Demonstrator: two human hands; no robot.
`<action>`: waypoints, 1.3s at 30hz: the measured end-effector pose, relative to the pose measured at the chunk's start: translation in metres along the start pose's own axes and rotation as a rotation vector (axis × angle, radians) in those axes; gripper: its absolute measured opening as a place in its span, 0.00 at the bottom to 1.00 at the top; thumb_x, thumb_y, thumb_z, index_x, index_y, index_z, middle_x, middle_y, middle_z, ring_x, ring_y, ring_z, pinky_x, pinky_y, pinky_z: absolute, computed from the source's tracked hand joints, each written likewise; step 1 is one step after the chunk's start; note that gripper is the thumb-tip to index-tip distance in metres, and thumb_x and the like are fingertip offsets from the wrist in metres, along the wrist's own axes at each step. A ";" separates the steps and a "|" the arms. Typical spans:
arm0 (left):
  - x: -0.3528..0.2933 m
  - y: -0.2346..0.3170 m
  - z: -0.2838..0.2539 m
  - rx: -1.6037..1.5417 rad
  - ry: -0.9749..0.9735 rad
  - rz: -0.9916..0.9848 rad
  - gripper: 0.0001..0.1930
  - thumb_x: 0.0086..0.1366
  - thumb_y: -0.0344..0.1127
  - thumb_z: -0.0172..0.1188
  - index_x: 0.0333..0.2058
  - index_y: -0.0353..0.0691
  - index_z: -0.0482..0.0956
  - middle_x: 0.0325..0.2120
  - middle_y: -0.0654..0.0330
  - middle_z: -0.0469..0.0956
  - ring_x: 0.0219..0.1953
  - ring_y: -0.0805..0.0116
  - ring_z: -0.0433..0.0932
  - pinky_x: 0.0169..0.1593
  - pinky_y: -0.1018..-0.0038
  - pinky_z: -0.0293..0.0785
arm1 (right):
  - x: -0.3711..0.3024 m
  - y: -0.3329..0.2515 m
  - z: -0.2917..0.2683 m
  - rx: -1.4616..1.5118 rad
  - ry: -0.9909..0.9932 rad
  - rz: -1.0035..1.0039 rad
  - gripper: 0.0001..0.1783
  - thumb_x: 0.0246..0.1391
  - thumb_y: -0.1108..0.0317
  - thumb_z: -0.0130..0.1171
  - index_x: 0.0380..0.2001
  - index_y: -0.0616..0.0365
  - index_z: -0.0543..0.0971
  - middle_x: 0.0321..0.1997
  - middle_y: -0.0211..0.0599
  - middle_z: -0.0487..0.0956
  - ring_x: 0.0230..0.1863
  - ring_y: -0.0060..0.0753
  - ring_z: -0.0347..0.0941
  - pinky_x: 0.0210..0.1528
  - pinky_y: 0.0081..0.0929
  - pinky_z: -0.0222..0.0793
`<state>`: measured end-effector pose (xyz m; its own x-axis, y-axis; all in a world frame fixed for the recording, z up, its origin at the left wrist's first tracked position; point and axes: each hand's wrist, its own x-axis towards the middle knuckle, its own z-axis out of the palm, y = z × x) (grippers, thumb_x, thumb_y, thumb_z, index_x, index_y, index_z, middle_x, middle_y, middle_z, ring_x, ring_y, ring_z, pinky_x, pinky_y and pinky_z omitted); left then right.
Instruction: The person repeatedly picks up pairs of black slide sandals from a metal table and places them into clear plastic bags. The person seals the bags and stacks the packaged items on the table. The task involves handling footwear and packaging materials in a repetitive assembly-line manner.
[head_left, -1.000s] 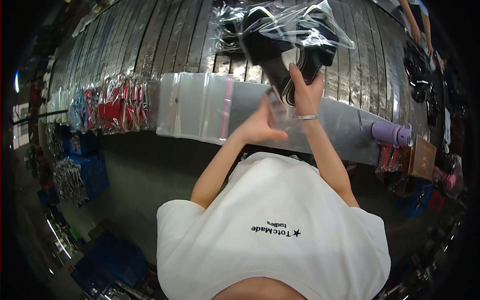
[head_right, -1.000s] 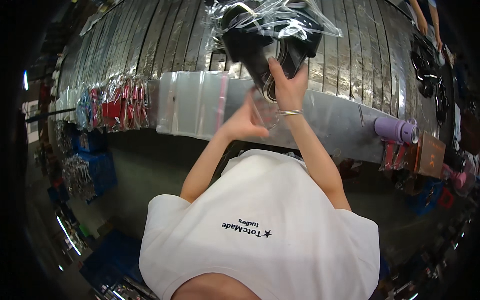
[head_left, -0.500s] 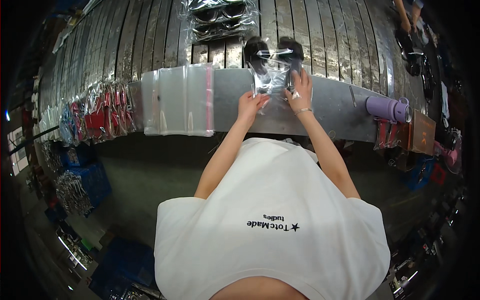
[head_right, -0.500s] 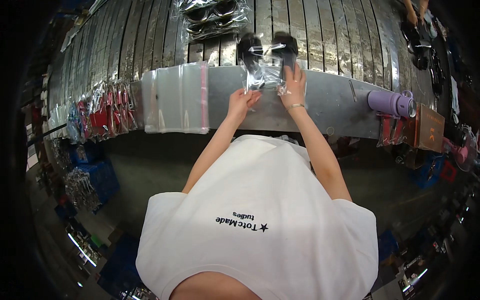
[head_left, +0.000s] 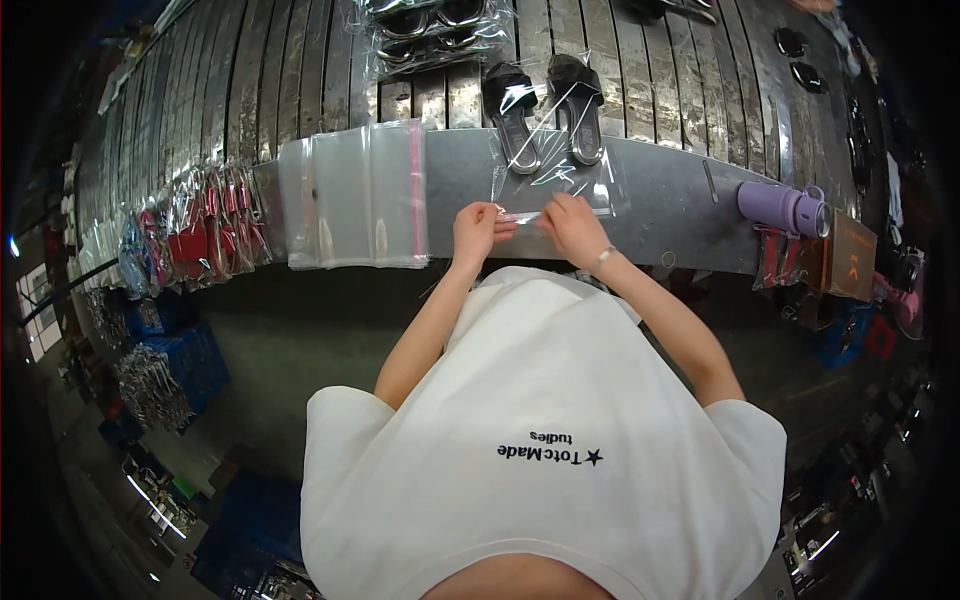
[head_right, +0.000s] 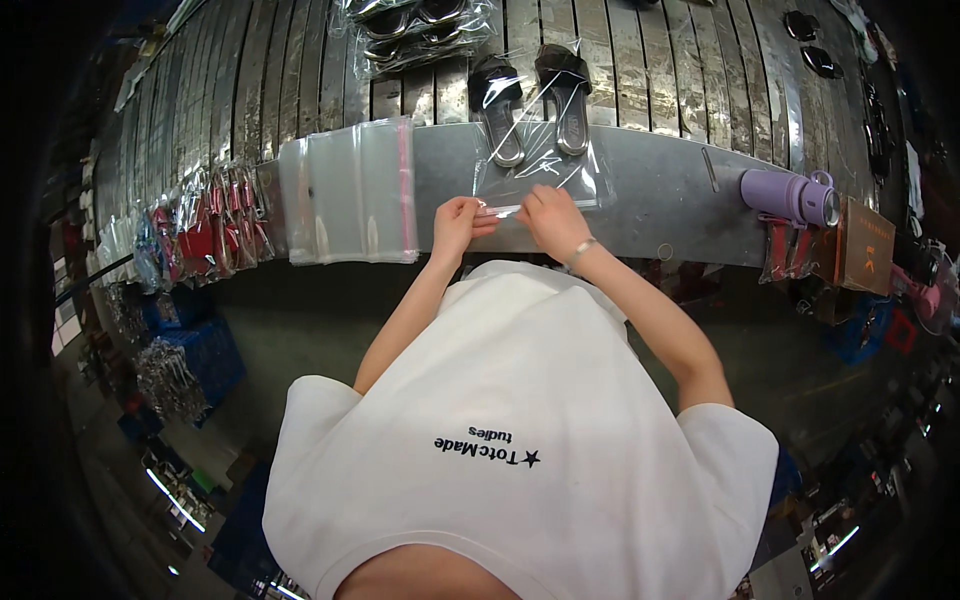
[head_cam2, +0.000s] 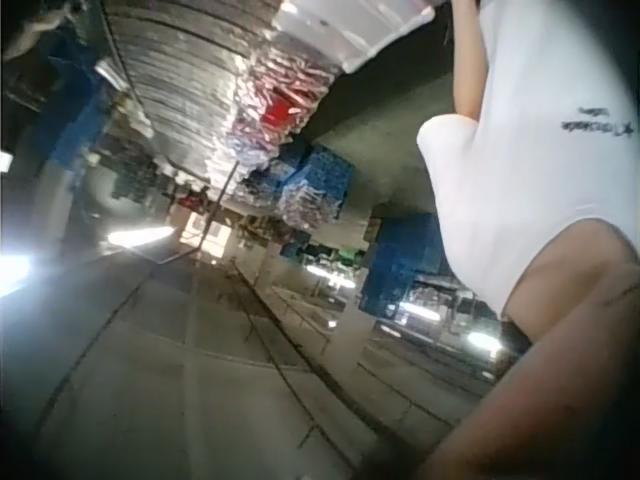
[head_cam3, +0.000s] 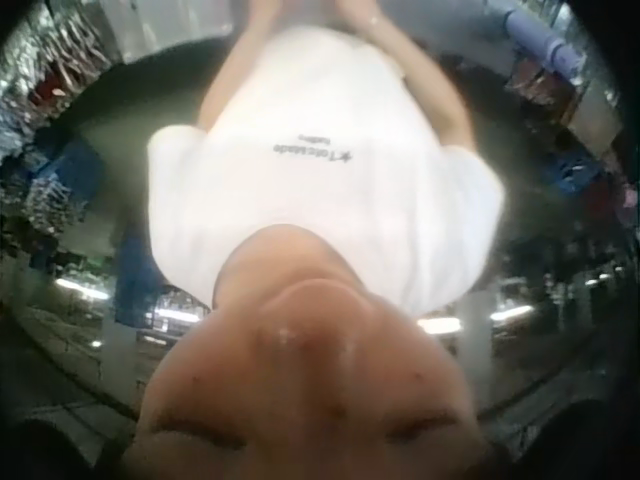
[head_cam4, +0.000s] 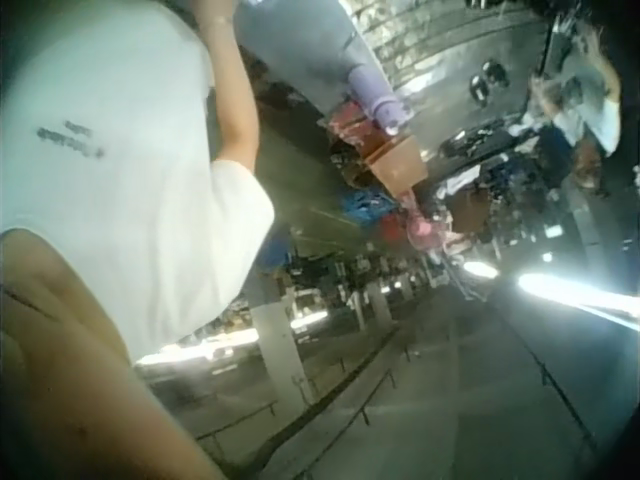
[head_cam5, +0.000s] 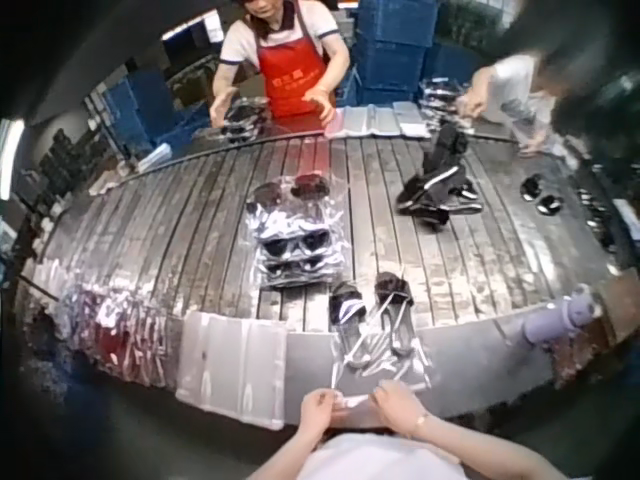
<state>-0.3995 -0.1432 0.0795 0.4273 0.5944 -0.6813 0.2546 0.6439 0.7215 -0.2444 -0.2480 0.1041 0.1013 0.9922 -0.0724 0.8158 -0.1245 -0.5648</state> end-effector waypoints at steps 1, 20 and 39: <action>0.001 -0.003 0.001 0.021 0.008 0.036 0.11 0.67 0.31 0.45 0.35 0.26 0.71 0.29 0.52 0.77 0.27 0.64 0.81 0.29 0.74 0.80 | 0.007 -0.005 0.001 0.052 0.076 0.059 0.09 0.49 0.63 0.57 0.27 0.57 0.76 0.32 0.35 0.72 0.39 0.37 0.70 0.44 0.34 0.63; 0.022 0.046 -0.045 1.173 -0.249 1.243 0.17 0.56 0.26 0.56 0.47 0.39 0.73 0.50 0.52 0.71 0.53 0.53 0.69 0.52 0.66 0.68 | -0.067 0.058 -0.065 -0.182 0.295 0.065 0.22 0.44 0.79 0.53 0.46 0.56 0.73 0.43 0.46 0.75 0.46 0.51 0.71 0.48 0.39 0.68; 0.149 0.200 -0.063 0.269 0.209 0.341 0.19 0.60 0.51 0.60 0.22 0.40 0.76 0.17 0.68 0.73 0.17 0.83 0.66 0.19 0.82 0.57 | 0.232 0.110 -0.067 1.176 0.367 0.573 0.30 0.41 0.47 0.69 0.34 0.65 0.76 0.27 0.31 0.73 0.28 0.25 0.68 0.31 0.23 0.66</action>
<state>-0.3392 0.1045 0.1147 0.3489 0.8517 -0.3909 0.3577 0.2645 0.8956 -0.0927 -0.0313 0.0800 0.5548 0.7212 -0.4147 -0.3372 -0.2608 -0.9046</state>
